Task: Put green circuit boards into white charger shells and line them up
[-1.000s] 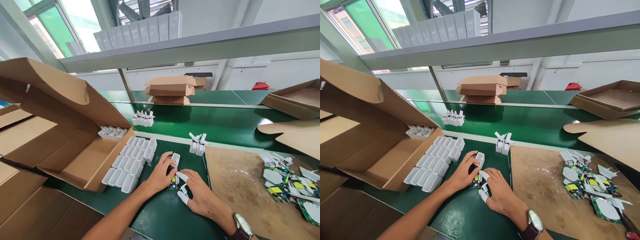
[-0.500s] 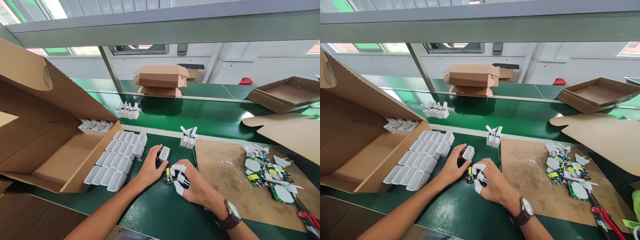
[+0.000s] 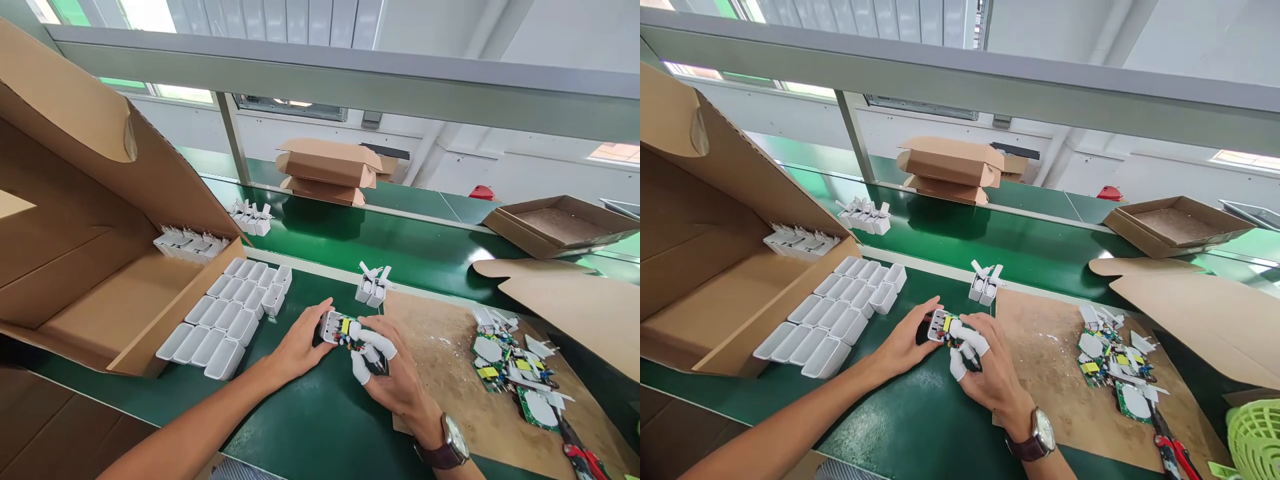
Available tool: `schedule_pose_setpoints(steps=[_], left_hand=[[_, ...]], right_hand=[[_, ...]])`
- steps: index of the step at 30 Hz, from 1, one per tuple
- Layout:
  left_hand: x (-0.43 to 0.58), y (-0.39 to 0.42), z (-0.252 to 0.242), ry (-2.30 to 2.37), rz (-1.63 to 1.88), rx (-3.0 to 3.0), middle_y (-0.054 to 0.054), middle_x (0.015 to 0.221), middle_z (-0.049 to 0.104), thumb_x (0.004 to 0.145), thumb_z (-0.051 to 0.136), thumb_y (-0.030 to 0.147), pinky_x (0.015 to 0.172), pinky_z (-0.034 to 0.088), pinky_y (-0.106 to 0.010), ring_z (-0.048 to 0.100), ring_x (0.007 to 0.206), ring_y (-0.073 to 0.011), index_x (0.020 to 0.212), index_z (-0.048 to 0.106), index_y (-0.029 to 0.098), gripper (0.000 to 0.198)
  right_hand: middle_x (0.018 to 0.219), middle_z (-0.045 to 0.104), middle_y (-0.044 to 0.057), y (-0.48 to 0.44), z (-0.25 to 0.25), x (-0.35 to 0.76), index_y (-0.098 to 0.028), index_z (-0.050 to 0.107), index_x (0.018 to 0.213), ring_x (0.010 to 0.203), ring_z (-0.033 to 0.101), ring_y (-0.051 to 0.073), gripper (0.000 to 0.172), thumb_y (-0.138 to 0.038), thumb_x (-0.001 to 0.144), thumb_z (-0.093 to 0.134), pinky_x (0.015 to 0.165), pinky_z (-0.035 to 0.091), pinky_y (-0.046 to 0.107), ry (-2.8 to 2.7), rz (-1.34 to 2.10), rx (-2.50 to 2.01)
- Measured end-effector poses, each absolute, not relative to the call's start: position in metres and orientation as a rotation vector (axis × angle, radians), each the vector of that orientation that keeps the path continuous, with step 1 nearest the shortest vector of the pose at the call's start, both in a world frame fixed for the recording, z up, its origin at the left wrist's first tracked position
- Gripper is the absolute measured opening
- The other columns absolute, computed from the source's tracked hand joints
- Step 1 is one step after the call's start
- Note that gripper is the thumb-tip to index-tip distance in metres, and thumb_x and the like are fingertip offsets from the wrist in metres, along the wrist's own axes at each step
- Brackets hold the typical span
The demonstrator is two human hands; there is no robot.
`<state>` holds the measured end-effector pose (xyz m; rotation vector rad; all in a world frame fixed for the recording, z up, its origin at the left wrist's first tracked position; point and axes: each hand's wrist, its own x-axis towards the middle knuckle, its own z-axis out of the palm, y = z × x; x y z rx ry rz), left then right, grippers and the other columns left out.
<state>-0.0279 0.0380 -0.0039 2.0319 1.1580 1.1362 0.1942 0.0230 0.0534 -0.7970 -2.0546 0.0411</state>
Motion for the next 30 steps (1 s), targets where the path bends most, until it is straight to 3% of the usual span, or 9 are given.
schedule_pose_setpoints(steps=[8,30], left_hand=[[-0.029,0.038,0.001,1.150,1.233,2.175,-0.012,0.139,0.060,0.090,0.066,0.009,0.105,0.054,-0.051,0.056,0.128,-0.0288,0.158,0.027,0.030,0.081],[-0.027,0.034,0.004,1.179,1.207,2.263,-0.013,0.137,0.060,0.092,0.061,0.009,0.109,0.051,-0.054,0.055,0.129,-0.0296,0.158,0.027,0.028,0.077]], right_hand=[[0.124,0.067,0.015,0.021,0.045,0.191,-0.019,0.050,0.144,0.118,0.062,0.031,0.060,-0.002,0.088,0.061,0.095,0.061,0.052,-2.095,-0.065,-0.786],[0.122,0.069,0.013,0.021,0.043,0.188,-0.023,0.042,0.153,0.116,0.064,0.031,0.069,-0.005,0.089,0.059,0.093,0.062,0.051,-2.135,-0.084,-0.864]])
